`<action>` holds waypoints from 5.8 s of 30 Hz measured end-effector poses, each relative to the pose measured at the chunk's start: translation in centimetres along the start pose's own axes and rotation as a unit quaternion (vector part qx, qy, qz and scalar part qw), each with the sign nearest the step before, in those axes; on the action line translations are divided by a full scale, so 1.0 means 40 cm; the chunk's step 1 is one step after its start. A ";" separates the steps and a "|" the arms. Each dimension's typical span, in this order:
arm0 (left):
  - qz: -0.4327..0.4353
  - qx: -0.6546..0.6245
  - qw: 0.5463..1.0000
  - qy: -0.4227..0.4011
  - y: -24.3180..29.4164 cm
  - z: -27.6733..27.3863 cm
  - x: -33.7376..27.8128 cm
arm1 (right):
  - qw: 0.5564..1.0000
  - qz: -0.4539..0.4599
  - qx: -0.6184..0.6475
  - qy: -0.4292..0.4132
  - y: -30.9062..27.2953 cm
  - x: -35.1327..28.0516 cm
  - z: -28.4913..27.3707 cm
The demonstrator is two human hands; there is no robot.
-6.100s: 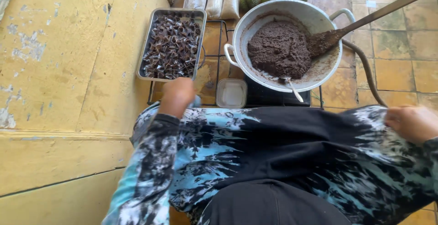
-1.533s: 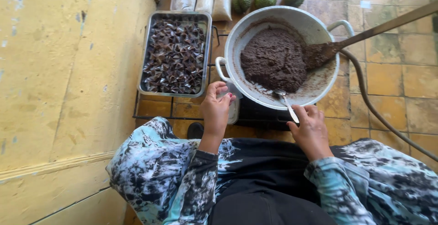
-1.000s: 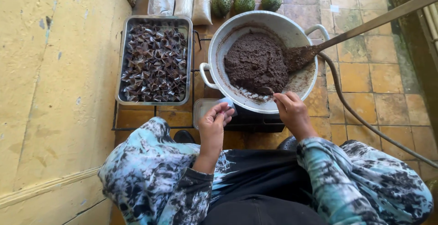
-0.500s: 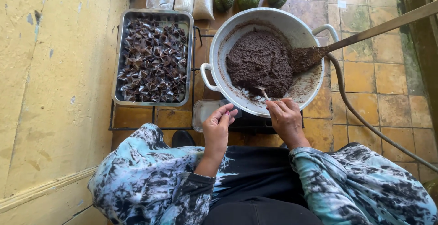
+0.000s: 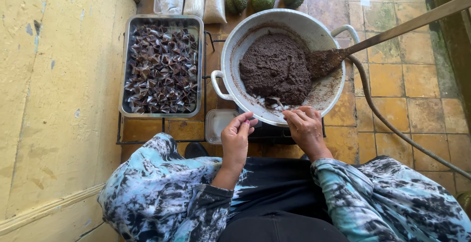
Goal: Filling small wrappers with a dark paste using a spoon
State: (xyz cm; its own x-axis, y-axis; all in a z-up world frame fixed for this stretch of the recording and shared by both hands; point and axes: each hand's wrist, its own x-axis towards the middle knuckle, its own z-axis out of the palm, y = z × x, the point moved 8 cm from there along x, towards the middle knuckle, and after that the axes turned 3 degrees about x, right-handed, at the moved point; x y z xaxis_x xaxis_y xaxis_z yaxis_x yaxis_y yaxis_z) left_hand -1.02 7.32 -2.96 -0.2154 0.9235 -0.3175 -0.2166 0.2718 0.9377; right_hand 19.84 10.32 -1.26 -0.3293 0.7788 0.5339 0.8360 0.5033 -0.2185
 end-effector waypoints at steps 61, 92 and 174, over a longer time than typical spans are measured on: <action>-0.080 -0.209 0.975 -0.002 0.060 0.009 0.009 | 0.644 0.434 0.624 0.086 0.017 -0.127 -0.110; -0.169 -0.459 0.872 -0.026 0.038 0.016 0.014 | 0.747 0.296 0.591 0.072 0.023 -0.154 -0.037; -0.213 -0.241 0.944 -0.075 -0.139 0.097 -0.045 | 0.569 0.491 0.659 -0.036 -0.040 -0.131 0.060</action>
State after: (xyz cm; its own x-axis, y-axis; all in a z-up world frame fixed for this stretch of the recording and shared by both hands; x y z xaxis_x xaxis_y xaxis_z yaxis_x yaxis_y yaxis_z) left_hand 4.26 5.18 -7.05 0.1188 0.7960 -0.5936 -0.6691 0.5058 0.5444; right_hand 19.16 6.34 -5.67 -0.0432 0.9165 -0.3977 -0.4064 -0.3798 -0.8310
